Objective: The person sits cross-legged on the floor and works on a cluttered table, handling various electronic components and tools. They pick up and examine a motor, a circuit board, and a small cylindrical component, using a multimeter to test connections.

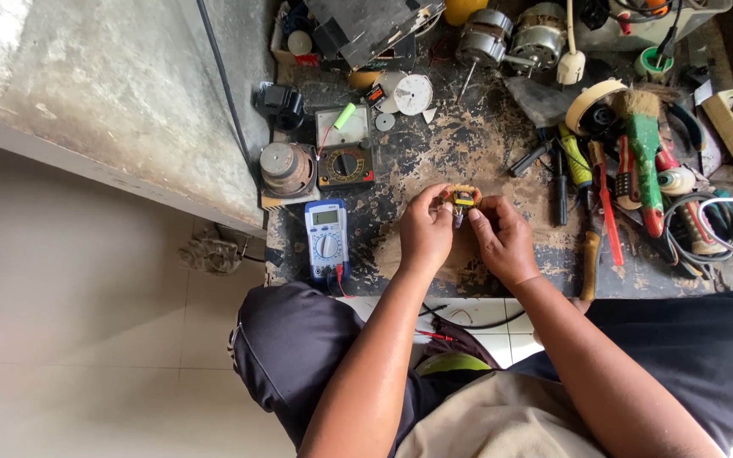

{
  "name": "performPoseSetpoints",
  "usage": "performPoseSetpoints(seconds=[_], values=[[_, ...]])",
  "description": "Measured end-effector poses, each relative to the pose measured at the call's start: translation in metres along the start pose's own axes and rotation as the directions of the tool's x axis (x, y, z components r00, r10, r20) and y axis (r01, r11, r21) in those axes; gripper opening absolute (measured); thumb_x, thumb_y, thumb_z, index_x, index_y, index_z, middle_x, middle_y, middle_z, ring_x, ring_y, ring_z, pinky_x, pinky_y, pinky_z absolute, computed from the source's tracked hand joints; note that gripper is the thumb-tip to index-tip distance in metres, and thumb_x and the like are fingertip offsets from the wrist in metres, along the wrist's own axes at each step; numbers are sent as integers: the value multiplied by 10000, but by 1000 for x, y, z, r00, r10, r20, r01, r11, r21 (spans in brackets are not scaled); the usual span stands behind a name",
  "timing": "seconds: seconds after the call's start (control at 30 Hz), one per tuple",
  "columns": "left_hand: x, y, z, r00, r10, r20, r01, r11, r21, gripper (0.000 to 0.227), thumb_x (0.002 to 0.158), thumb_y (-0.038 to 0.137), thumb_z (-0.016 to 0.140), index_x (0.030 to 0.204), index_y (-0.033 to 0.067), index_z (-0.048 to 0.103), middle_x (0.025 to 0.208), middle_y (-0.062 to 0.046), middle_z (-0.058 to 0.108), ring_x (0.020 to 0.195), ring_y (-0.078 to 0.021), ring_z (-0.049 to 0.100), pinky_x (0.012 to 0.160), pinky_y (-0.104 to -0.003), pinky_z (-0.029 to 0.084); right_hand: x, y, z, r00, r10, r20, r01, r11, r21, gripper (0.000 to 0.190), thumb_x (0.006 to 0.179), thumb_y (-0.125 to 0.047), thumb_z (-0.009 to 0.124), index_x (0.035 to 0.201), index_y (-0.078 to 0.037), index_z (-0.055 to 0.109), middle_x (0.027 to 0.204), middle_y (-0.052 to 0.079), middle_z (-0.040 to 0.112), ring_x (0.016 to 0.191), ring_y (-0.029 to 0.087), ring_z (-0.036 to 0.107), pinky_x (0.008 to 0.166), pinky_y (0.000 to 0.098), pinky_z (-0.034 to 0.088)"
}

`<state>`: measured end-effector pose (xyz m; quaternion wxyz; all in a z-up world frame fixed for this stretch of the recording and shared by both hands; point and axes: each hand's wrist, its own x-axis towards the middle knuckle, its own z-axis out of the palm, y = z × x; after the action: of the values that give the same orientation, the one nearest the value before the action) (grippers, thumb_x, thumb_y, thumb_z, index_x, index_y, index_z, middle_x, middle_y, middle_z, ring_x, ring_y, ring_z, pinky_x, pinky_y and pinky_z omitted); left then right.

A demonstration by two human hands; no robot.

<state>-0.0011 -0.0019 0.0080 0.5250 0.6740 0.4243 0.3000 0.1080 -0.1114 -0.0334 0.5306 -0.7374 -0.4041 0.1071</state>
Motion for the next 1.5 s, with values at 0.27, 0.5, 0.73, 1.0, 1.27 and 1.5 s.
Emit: performPoseSetpoints(seconds=[0.27, 0.5, 0.73, 1.0, 1.27, 1.5], values=[[2, -6, 1, 1000, 6, -9, -6, 998, 57, 308, 904, 45, 664, 1187, 136, 741, 1030, -139, 728, 868, -292, 737, 773, -368, 612, -1, 2, 2, 1000, -24, 3, 24, 1000, 2, 157, 1047, -225, 698, 1100, -82, 660, 885, 208, 697, 887, 435, 693, 779, 488, 529], [-1, 8, -5, 1000, 26, -11, -26, 999, 47, 301, 887, 35, 652, 1151, 150, 739, 1016, -172, 711, 918, -363, 731, 831, -385, 601, 1, 0, 1, 1000, -29, -2, 29, 1000, 2, 173, 1034, -234, 711, 1109, -84, 670, 898, 211, 709, 889, 435, 698, 782, 498, 534], [0, 3, -5, 997, 76, 2, -76, 997, 6, 291, 893, -24, 634, 1104, 144, 745, 979, -150, 681, 933, -341, 718, 838, -374, 591, 0, -3, 0, 998, -66, 10, 65, 998, 12, 149, 1019, -200, 718, 1095, -79, 677, 897, 213, 707, 886, 439, 697, 777, 494, 536], [-5, 1, -6, 992, 128, 11, -128, 992, -3, 266, 871, -53, 608, 1019, 140, 718, 965, -129, 659, 985, -331, 689, 919, -392, 561, -1, 5, 1, 993, -119, 2, 119, 993, 20, 147, 987, -153, 751, 1079, -68, 673, 883, 217, 691, 870, 440, 691, 760, 479, 531], [-3, -1, -8, 991, 123, 45, -119, 990, -80, 307, 882, -84, 590, 1030, 143, 736, 1038, -113, 714, 1037, -298, 712, 928, -359, 576, -2, 6, 1, 991, -130, -13, 131, 989, 75, 154, 973, -120, 761, 1087, -63, 674, 910, 185, 709, 869, 396, 705, 779, 455, 540], [1, -6, -5, 996, 82, 33, -76, 983, -170, 360, 890, -98, 581, 1159, 84, 735, 1128, -201, 733, 1056, -324, 724, 929, -392, 597, -2, 3, 5, 990, -137, -22, 138, 990, 32, 172, 934, -144, 806, 1037, -81, 684, 857, 168, 696, 842, 409, 694, 756, 461, 539]])
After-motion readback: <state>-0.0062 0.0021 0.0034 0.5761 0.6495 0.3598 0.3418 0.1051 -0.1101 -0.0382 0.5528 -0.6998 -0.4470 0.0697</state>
